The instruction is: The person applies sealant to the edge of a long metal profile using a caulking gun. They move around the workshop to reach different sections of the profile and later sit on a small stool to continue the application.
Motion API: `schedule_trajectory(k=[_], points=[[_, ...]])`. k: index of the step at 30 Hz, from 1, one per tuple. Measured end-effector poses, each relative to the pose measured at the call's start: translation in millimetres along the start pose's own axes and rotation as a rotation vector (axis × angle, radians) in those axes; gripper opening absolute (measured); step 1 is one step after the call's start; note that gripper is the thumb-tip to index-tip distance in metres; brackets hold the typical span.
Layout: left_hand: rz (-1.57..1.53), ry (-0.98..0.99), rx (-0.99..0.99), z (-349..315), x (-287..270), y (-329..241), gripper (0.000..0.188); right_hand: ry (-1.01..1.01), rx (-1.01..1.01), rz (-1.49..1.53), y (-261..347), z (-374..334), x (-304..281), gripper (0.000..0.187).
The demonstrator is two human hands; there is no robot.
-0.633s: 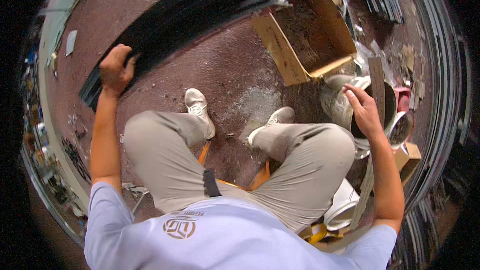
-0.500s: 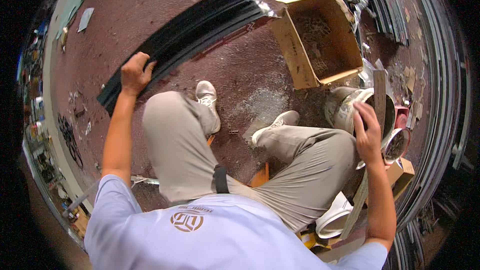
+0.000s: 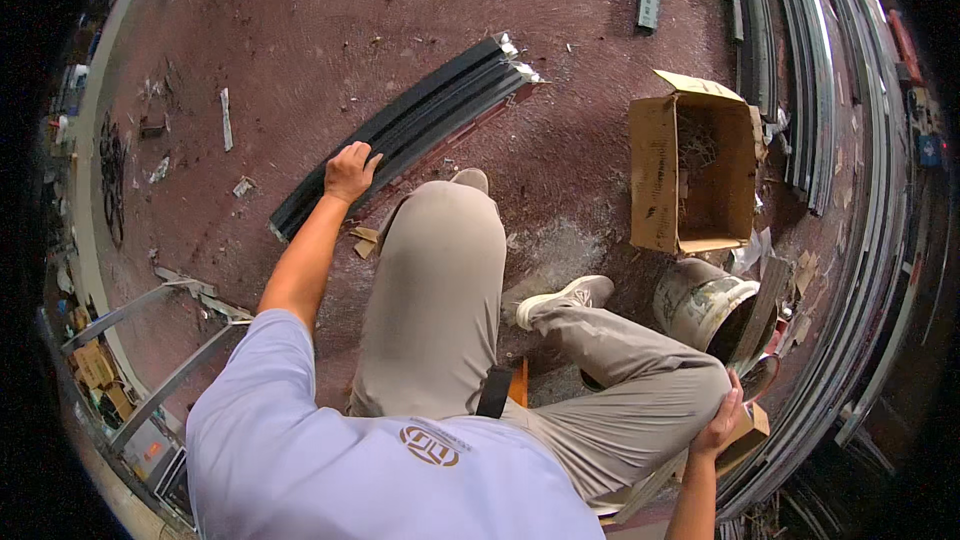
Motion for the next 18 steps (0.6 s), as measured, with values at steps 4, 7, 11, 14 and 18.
schedule_trajectory(k=[4,7,11,14,18], points=[[0.026,0.049,-0.017,-12.4,45.5,16.4,0.026,0.024,0.065,0.101,0.5,-1.2,2.2,0.05],[0.072,0.131,-0.022,-22.9,76.3,26.5,0.025,0.032,0.111,0.056,3.4,-1.0,6.4,0.053],[0.235,0.286,0.031,-30.4,104.3,24.7,0.022,0.023,0.136,0.143,4.8,-2.9,4.7,0.053],[0.274,0.215,0.089,-25.4,88.3,12.7,0.02,0.0,0.107,0.097,4.9,-3.1,0.0,0.053],[0.228,0.135,0.062,-21.0,52.9,-0.5,0.017,-0.003,0.076,0.122,5.2,-4.4,-0.7,0.053]])
Point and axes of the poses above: each hand's wrist, its own z-axis towards the middle knuckle, its own x-axis out of the palm, y = z × x, the point moved 10 cm from there along z, towards the middle knuckle, and after that the axes turned 1 degree about x, right-handed, at the moved point
